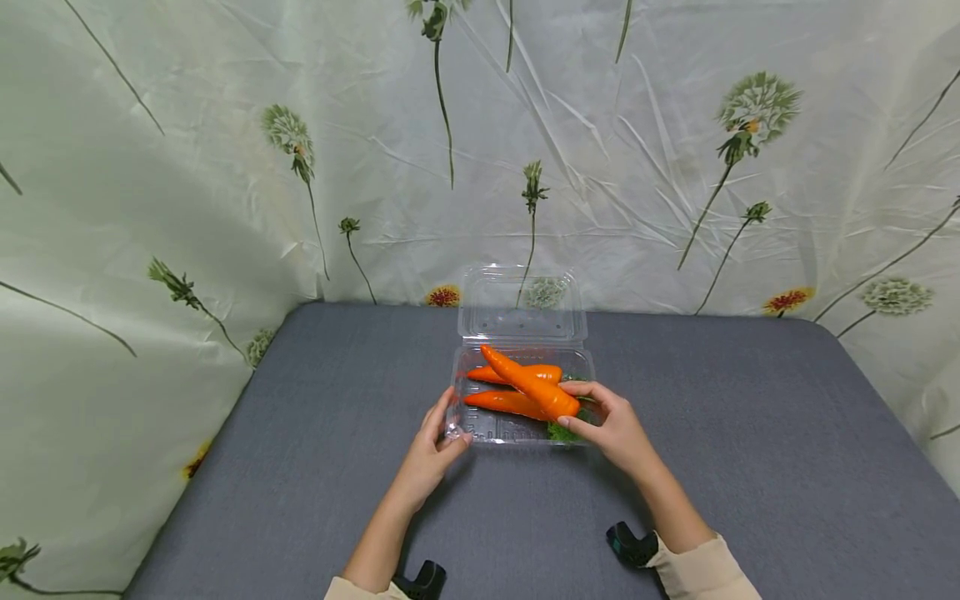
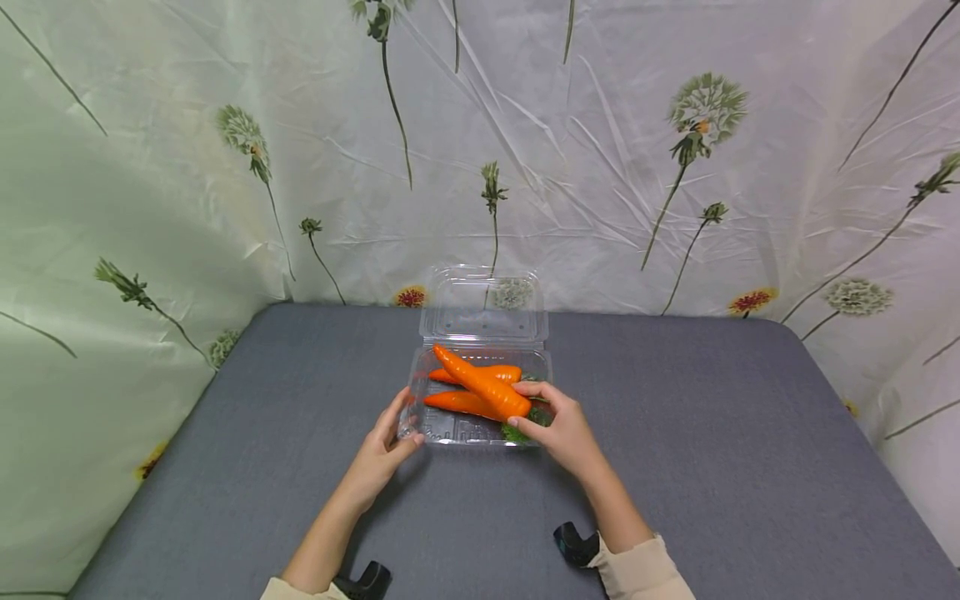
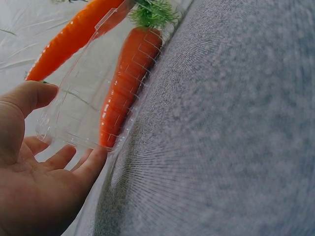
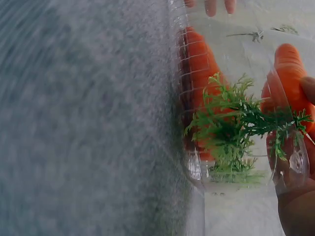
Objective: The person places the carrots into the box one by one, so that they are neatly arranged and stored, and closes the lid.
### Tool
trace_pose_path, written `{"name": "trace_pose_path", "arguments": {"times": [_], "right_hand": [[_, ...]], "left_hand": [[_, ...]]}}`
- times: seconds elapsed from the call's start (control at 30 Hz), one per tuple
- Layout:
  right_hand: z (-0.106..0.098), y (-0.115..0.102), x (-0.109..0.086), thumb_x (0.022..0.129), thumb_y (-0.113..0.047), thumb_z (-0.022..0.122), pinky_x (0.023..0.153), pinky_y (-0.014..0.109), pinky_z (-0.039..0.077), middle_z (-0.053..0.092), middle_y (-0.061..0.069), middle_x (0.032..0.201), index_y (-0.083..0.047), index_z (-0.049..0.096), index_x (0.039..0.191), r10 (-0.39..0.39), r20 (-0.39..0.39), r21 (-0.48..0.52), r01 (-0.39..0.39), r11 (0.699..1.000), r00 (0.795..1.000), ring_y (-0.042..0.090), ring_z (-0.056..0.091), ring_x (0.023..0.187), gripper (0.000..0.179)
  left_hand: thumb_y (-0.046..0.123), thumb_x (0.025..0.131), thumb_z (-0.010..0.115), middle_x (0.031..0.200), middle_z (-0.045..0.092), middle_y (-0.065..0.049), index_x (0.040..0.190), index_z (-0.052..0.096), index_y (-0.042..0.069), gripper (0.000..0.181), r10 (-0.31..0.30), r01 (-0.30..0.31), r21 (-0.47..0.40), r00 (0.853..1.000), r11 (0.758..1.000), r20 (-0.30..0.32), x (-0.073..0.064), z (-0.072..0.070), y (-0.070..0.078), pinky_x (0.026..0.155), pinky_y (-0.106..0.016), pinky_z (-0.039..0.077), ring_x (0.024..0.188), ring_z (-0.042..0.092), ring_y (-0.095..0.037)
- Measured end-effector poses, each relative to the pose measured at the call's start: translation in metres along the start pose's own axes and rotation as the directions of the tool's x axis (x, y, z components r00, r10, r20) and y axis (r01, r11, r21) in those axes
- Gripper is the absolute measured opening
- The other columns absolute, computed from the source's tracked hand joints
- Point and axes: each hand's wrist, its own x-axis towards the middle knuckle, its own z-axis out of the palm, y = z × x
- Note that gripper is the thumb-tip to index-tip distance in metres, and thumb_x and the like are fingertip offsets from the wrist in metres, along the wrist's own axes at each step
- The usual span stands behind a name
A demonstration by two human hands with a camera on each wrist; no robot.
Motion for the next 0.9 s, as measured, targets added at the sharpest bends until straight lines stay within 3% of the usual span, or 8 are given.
{"name": "trace_pose_path", "arguments": {"times": [0.3, 0.63, 0.8, 0.9], "right_hand": [[-0.004, -0.018, 0.001, 0.073, 0.005, 0.070, 0.085, 0.031, 0.043, 0.057, 0.019, 0.110, 0.008, 0.059, 0.108, 0.052, 0.134, -0.121, -0.036, 0.992, 0.990, 0.032, 0.052, 0.104, 0.036], [-0.008, -0.023, 0.005, 0.076, 0.001, 0.069, 0.083, 0.046, 0.043, 0.055, 0.017, 0.110, 0.004, 0.061, 0.108, 0.087, 0.240, -0.146, -0.053, 0.988, 0.967, 0.029, 0.053, 0.099, 0.033], [-0.010, -0.004, 0.005, 0.079, -0.013, 0.069, 0.082, 0.044, 0.043, 0.056, 0.011, 0.112, -0.003, 0.062, 0.111, 0.096, 0.272, -0.197, -0.042, 0.980, 0.957, 0.025, 0.052, 0.100, 0.034], [-0.011, 0.010, 0.006, 0.080, -0.021, 0.069, 0.081, 0.042, 0.043, 0.056, 0.007, 0.114, -0.007, 0.063, 0.112, 0.096, 0.290, -0.226, -0.029, 0.974, 0.952, 0.024, 0.051, 0.101, 0.036]], "left_hand": [[0.006, 0.084, 0.062, 0.142, 0.021, -0.015, 0.143, 0.023, 0.014, 0.072, 0.052, -0.052, -0.007, 0.999, 0.999, 0.009, 0.000, 0.000, -0.002, 0.085, -0.025, 0.041, 0.119, 0.036, -0.035], [0.005, 0.085, 0.060, 0.143, 0.020, -0.015, 0.144, 0.021, 0.015, 0.071, 0.022, -0.022, -0.009, 1.000, 1.000, 0.016, -0.002, 0.001, 0.005, 0.084, -0.022, 0.040, 0.119, 0.034, -0.036], [-0.001, 0.084, 0.058, 0.142, 0.019, -0.021, 0.143, 0.019, 0.007, 0.071, 0.014, -0.013, -0.017, 1.000, 1.000, 0.020, -0.004, 0.002, 0.015, 0.083, -0.022, 0.040, 0.119, 0.033, -0.039], [0.000, 0.084, 0.059, 0.142, 0.020, -0.019, 0.144, 0.020, 0.010, 0.071, 0.022, -0.022, -0.020, 1.000, 1.000, 0.019, -0.003, 0.001, 0.008, 0.083, -0.022, 0.040, 0.119, 0.034, -0.037]]}}
